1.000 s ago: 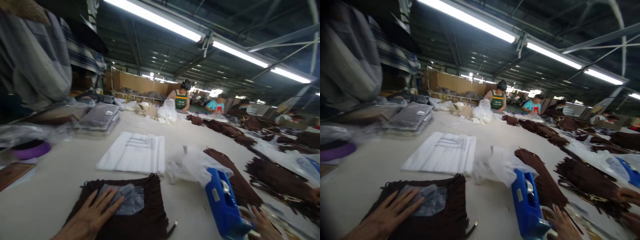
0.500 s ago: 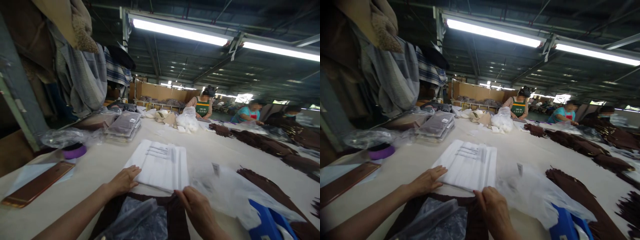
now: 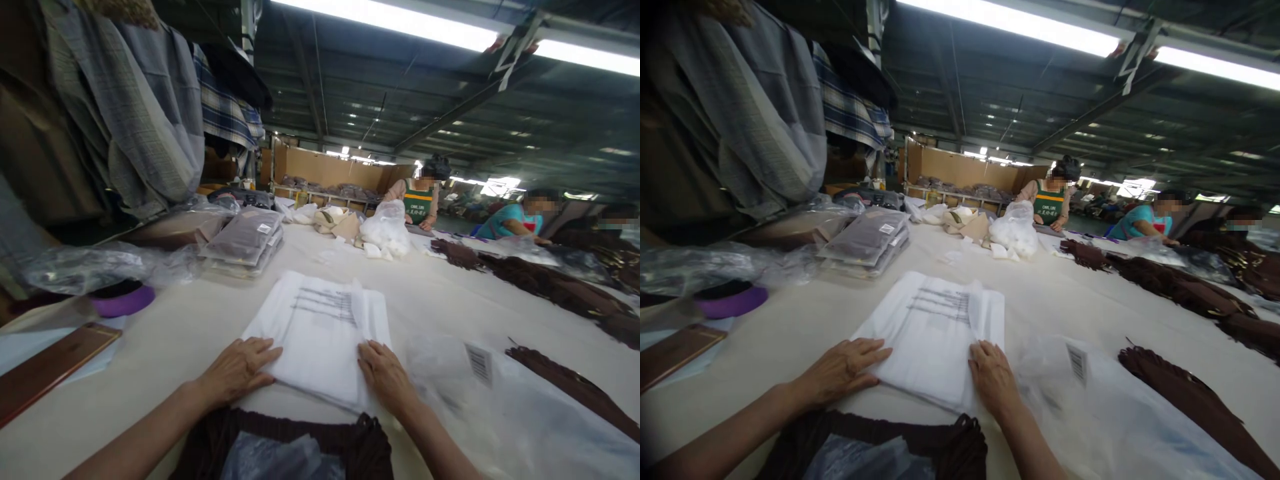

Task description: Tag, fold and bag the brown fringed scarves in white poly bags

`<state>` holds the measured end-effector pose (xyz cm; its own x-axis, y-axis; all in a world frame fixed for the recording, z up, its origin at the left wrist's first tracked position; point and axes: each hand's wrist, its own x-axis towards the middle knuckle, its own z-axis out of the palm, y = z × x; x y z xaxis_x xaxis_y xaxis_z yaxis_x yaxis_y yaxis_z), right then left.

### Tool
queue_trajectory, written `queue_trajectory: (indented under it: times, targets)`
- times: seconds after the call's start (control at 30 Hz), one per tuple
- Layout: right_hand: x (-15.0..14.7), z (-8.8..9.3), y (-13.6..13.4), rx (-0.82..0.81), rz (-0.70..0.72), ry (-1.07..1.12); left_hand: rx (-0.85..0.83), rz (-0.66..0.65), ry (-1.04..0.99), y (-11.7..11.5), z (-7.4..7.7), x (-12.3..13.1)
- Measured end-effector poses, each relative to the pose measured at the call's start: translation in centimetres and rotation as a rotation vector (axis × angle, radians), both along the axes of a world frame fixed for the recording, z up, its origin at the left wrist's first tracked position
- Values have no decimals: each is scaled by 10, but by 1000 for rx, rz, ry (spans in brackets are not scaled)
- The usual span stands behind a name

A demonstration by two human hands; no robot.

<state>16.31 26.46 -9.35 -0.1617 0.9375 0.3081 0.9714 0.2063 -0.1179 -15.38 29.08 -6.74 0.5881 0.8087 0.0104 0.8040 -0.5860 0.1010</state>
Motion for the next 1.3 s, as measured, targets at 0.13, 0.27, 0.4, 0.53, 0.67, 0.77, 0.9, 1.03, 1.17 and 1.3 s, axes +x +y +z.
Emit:
queue_trajectory:
  times: [0.13,0.27,0.4,0.53,0.67,0.77,0.9,1.03,1.17,1.3]
  targets:
    - [12,-6,7,67,-192,68,70,-46,51,-1,-1,0]
    - [16,-3,11,105,-258,107,95,-55,102,-3,0,2]
    - [8,8,7,-12,28,93,132,-63,62,-1,-3,0]
    - [-5,22,0,-181,282,107,154,-76,-19,5,-9,0]
    - [-12,38,-5,-381,311,145,141,-70,-16,12,-12,5]
    - [-15,43,-7,-456,320,235,127,-64,16,14,-9,7]
    - [-22,34,-4,-466,228,511,103,-71,35,10,0,5]
    - [-31,22,4,-469,32,686,76,-64,37,3,11,6]
    - [-36,18,10,-523,-108,860,23,-38,-51,0,19,24]
    - [-34,25,9,-618,-115,1011,-35,-48,-114,2,22,53]
